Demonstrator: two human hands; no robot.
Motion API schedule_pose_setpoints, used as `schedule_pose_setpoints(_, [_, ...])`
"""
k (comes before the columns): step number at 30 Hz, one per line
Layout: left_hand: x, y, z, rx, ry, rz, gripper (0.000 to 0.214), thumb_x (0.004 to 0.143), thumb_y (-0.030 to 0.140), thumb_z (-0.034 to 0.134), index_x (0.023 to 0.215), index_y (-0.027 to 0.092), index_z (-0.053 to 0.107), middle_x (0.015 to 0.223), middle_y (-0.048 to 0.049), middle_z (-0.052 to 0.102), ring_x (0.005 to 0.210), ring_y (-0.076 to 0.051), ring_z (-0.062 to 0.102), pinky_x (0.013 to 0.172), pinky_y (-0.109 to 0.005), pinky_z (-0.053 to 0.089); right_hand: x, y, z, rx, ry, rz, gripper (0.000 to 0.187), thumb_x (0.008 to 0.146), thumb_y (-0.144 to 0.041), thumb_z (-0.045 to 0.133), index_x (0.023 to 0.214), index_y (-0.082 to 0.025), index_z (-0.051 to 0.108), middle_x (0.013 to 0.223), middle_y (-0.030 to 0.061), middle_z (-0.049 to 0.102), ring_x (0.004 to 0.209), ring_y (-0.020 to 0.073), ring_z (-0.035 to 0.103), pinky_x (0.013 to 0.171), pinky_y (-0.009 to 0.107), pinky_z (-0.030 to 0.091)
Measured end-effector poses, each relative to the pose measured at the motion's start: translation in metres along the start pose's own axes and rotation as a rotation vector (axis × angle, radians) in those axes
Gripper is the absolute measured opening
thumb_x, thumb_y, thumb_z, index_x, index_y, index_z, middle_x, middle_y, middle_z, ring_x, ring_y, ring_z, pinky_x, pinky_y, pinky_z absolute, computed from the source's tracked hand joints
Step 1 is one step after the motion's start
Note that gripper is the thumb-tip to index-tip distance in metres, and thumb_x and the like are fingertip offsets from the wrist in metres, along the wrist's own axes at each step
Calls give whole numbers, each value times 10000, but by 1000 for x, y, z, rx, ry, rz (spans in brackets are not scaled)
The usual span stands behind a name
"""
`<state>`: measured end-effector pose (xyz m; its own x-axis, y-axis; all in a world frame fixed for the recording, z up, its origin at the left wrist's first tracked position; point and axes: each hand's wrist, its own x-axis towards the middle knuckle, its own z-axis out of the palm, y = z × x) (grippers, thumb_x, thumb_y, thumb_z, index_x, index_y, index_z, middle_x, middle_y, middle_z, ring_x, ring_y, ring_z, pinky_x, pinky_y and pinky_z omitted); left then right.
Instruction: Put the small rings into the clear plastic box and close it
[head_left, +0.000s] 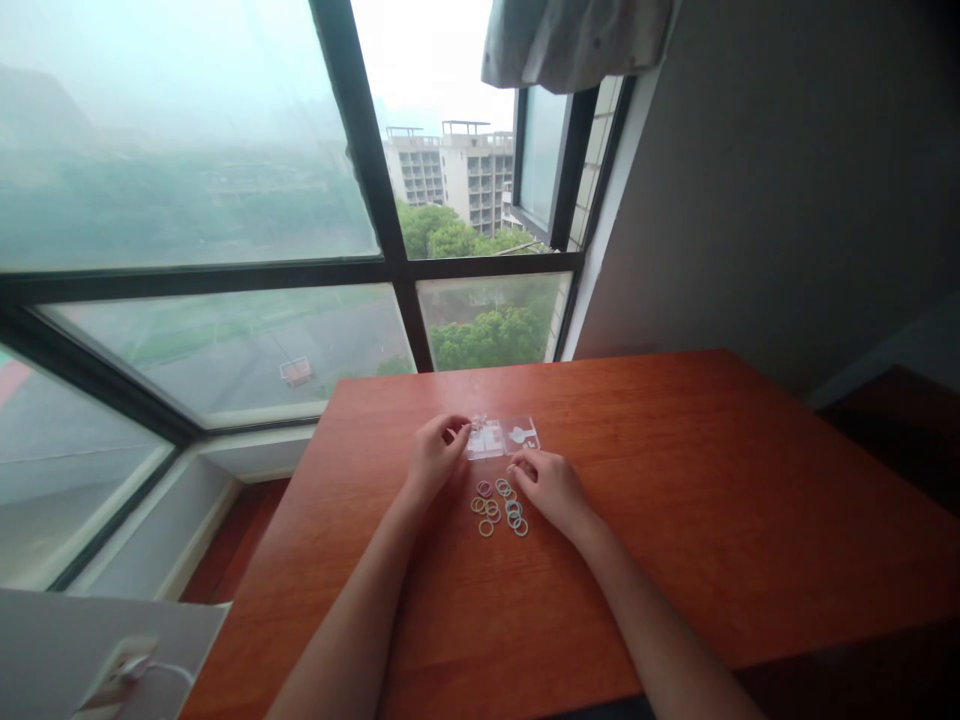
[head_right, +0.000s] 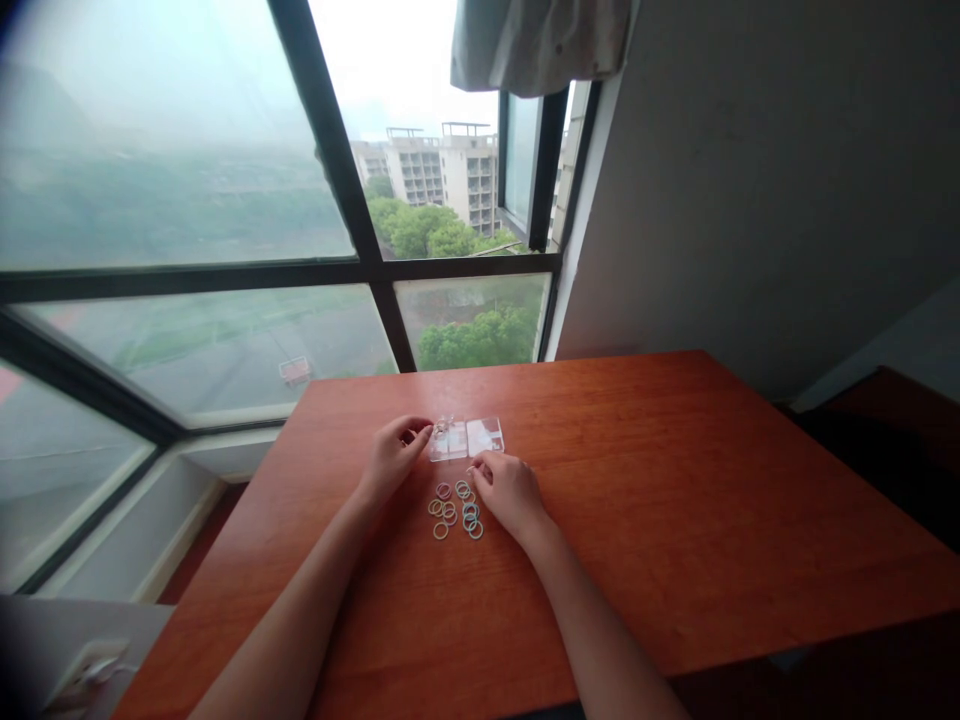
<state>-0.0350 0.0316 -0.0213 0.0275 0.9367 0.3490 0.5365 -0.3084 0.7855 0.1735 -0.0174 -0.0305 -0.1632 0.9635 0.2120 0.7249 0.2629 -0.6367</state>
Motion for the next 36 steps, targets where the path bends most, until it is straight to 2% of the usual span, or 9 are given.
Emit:
schedule_pose_setpoints(5, [-8, 18, 4, -48, -125, 135, 141, 858, 266, 576, 883, 166, 673, 757, -18, 655, 592, -95, 518, 560, -197, 419, 3, 4, 2, 197, 132, -7, 165, 838, -320, 588, 801, -191, 684, 570, -23, 570, 531, 124, 510, 545, 219, 351])
schedule_pose_setpoints(9, [-15, 36, 10, -70, -308, 210, 122, 858, 236, 578, 865, 165, 677, 775, -20, 638, 605, -85, 517, 555, -186, 409, 3, 3, 0, 290, 167, 16, 198, 831, -344, 581, 814, -177, 685, 578, -20, 560, 539, 127, 502, 543, 217, 363])
schedule_pose_setpoints(11, [-17, 40, 12, -71, -356, 234, 117, 850, 228, 590, 870, 164, 686, 762, -19, 623, 606, -84, 513, 550, -183, 406, 3, 2, -2, 316, 172, 39, 206, 826, -349, 580, 812, -172, 685, 573, -22, 550, 536, 127, 496, 538, 216, 363])
schedule_pose_setpoints(19, [-18, 39, 16, -42, -360, 258, 102, 823, 231, 613, 844, 167, 689, 773, -24, 640, 600, -86, 524, 546, -185, 403, 3, -2, -4, 342, 161, 52, 235, 820, -371, 579, 809, -164, 690, 547, -24, 525, 530, 130, 481, 520, 217, 352])
schedule_pose_setpoints(22, [-17, 38, 15, -9, -313, 231, 107, 821, 242, 598, 822, 174, 681, 776, -29, 648, 613, -101, 540, 563, -202, 416, 3, -1, -3, 350, 150, 55, 251, 825, -385, 578, 868, -168, 696, 552, -25, 532, 528, 131, 481, 527, 220, 365])
schedule_pose_setpoints(25, [-12, 29, 9, 45, -140, 142, 113, 832, 242, 566, 815, 182, 661, 770, -26, 653, 621, -115, 544, 596, -224, 434, 2, 0, -1, 332, 141, 59, 260, 823, -384, 577, 923, -175, 697, 570, -23, 555, 537, 133, 492, 546, 224, 383])
schedule_pose_setpoints(29, [-3, 8, -3, 136, 79, 1, 140, 836, 296, 570, 811, 183, 649, 751, -19, 660, 615, -123, 548, 586, -229, 426, 2, -1, -1, 285, 127, 45, 231, 824, -364, 567, 871, -179, 697, 567, -22, 549, 537, 130, 487, 539, 223, 369])
schedule_pose_setpoints(31, [1, -1, -5, 181, 114, -19, 140, 832, 296, 572, 811, 183, 651, 757, -22, 663, 614, -124, 546, 586, -229, 422, 2, -1, -1, 279, 113, 31, 215, 824, -346, 564, 857, -180, 697, 571, -22, 546, 540, 128, 487, 542, 220, 370])
schedule_pose_setpoints(36, [2, -10, 0, 223, 83, -12, 123, 813, 270, 578, 787, 181, 658, 746, -23, 660, 614, -126, 547, 591, -226, 417, 2, -2, -2, 274, 92, 25, 180, 817, -318, 570, 829, -182, 688, 588, -19, 567, 553, 129, 506, 549, 215, 383])
